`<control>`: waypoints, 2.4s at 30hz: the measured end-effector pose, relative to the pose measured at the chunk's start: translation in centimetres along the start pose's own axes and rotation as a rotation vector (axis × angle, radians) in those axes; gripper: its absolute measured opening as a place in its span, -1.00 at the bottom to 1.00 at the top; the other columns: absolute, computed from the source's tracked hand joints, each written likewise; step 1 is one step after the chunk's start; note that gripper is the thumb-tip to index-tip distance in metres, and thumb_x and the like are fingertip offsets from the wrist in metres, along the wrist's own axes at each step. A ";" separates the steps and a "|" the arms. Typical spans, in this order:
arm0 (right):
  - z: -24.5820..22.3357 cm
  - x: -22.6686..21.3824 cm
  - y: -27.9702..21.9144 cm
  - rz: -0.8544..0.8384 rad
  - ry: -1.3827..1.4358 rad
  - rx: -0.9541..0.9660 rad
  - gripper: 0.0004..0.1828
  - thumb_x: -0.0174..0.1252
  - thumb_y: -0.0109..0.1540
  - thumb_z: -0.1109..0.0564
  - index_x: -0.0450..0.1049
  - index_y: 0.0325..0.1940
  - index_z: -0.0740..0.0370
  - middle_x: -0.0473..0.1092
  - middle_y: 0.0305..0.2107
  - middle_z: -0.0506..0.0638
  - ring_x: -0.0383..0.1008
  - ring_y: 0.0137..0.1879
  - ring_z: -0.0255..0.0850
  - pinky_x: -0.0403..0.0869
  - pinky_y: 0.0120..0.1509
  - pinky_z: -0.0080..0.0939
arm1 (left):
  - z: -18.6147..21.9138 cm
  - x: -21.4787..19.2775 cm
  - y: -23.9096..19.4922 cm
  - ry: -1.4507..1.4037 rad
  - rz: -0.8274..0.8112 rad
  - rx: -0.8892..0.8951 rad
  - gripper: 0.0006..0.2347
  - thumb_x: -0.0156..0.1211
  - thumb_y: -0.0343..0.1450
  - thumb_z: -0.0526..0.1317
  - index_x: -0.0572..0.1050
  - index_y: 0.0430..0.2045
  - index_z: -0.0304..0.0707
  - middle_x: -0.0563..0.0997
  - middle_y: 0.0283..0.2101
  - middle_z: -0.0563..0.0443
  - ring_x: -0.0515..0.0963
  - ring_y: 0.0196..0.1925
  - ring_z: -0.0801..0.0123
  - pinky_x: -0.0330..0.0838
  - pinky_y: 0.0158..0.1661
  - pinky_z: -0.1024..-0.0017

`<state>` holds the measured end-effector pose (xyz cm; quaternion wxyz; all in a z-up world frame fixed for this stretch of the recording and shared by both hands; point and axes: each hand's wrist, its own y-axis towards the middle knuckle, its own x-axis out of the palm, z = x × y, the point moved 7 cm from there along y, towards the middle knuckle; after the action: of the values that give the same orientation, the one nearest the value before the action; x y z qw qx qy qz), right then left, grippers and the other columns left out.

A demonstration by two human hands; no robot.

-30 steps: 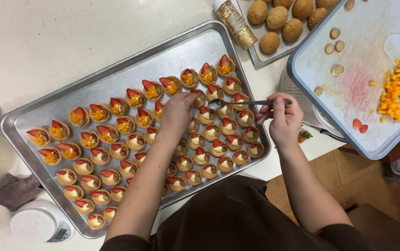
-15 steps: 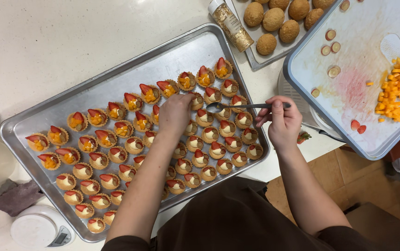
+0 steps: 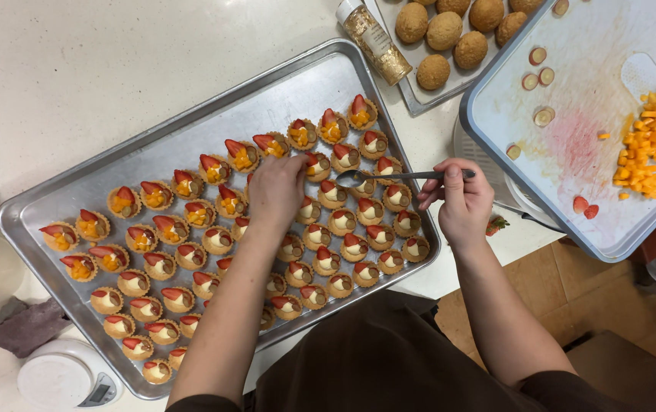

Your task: The person uses a spoon to place diced orange fruit into small tart shells that already contain cream and a strawberry half. The tarts are arranged on a metal baking tray, and the person works systematically across the tray.

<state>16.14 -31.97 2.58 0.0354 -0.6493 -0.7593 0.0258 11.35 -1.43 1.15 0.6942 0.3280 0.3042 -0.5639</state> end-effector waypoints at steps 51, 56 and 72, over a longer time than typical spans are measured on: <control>-11.5 -44.3 2.8 0.576 0.075 -0.183 -0.70 -0.08 0.54 -0.02 0.38 -0.10 0.24 0.43 -0.50 0.03 0.44 -0.49 -0.24 0.43 -0.49 -0.29 | 30.3 2.1 -1.2 -0.522 0.140 -0.022 -0.89 0.28 0.45 -0.28 0.64 -0.23 -0.32 0.66 -0.29 0.01 0.54 -0.37 0.44 0.43 -0.27 0.51; -13.6 -44.2 2.3 0.556 0.045 -0.320 -0.71 -0.09 0.58 -0.02 0.35 -0.06 0.23 0.41 -0.46 0.04 0.42 -0.45 -0.23 0.44 -0.42 -0.25 | 30.0 1.9 -1.3 -0.519 0.125 -0.020 -0.89 0.29 0.44 -0.30 0.64 -0.23 -0.32 0.66 -0.28 0.00 0.53 -0.37 0.42 0.43 -0.28 0.49; -8.7 -9.9 -5.8 -0.013 0.245 0.041 -0.74 -0.12 0.53 0.03 0.34 0.02 0.27 0.45 -0.41 0.13 0.54 -0.39 -0.09 0.53 -0.41 -0.17 | 10.8 -2.6 -11.0 -0.481 0.388 -0.235 -0.86 0.27 0.45 -0.30 0.60 -0.17 -0.35 0.65 -0.13 -0.08 0.66 -0.22 0.32 0.54 -0.15 0.44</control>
<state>12.78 -42.75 11.56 0.1415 -0.6417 -0.7528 -0.0383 0.65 -10.15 8.49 0.8738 0.1550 0.1262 -0.4433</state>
